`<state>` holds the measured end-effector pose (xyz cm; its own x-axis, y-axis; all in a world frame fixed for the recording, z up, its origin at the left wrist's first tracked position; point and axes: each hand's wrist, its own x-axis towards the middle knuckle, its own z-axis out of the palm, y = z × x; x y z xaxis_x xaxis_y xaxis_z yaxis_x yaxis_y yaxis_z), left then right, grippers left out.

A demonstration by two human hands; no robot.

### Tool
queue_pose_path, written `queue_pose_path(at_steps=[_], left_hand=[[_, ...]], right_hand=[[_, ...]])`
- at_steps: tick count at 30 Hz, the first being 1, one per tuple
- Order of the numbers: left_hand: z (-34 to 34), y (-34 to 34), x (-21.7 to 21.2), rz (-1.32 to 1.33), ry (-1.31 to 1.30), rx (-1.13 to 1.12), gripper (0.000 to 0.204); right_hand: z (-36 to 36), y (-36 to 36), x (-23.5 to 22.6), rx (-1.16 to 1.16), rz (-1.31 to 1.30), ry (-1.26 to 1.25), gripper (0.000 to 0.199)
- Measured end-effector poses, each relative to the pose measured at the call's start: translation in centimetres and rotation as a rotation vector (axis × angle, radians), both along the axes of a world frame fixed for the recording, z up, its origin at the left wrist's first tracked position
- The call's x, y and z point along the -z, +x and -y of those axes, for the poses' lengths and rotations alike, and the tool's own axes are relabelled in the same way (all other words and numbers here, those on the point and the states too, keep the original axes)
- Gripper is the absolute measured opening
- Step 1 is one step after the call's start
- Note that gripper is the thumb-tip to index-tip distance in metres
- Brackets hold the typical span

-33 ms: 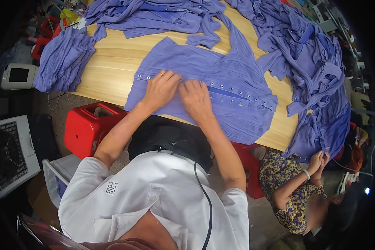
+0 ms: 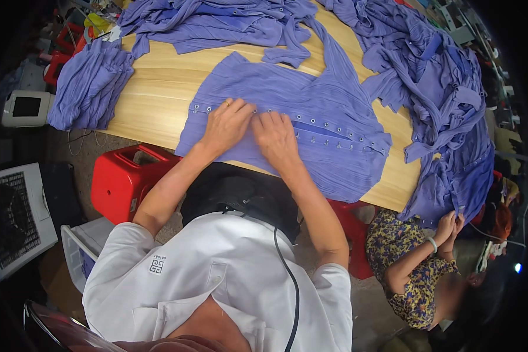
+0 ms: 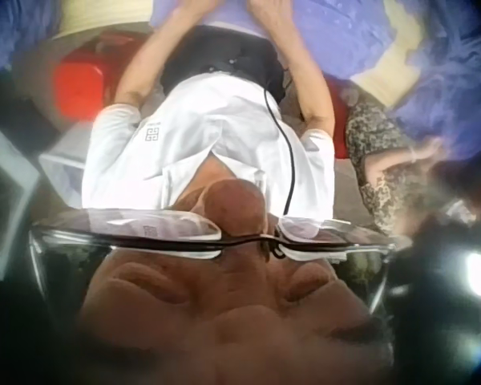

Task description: Folding and stacking blue pleated garments on a work table.

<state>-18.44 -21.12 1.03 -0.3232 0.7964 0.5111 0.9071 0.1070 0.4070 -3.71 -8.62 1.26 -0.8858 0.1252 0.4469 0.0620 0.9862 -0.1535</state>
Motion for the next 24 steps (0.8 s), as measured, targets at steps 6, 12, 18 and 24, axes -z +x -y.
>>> queue_pose_path(at_steps=[6, 12, 18, 24], left_hand=[[0.3, -0.9, -1.2, 0.123, -0.084, 0.054, 0.025], [0.0, -1.7, -0.8, 0.191, -0.096, 0.048, 0.025], [0.2, -1.8, 0.1, 0.05, -0.057, 0.032, 0.022], [-0.2, -1.1, 0.3, 0.055, -0.019, -0.049, 0.02]], right_hand=[[-0.5, 0.0, 0.2, -0.091, -0.076, 0.061, 0.02], [0.1, 0.3, 0.1, -0.033, -0.089, 0.013, 0.016], [0.0, 0.1, 0.4, -0.052, -0.074, -0.064, 0.017], [0.0, -0.6, 0.1, -0.057, -0.093, -0.038, 0.023]])
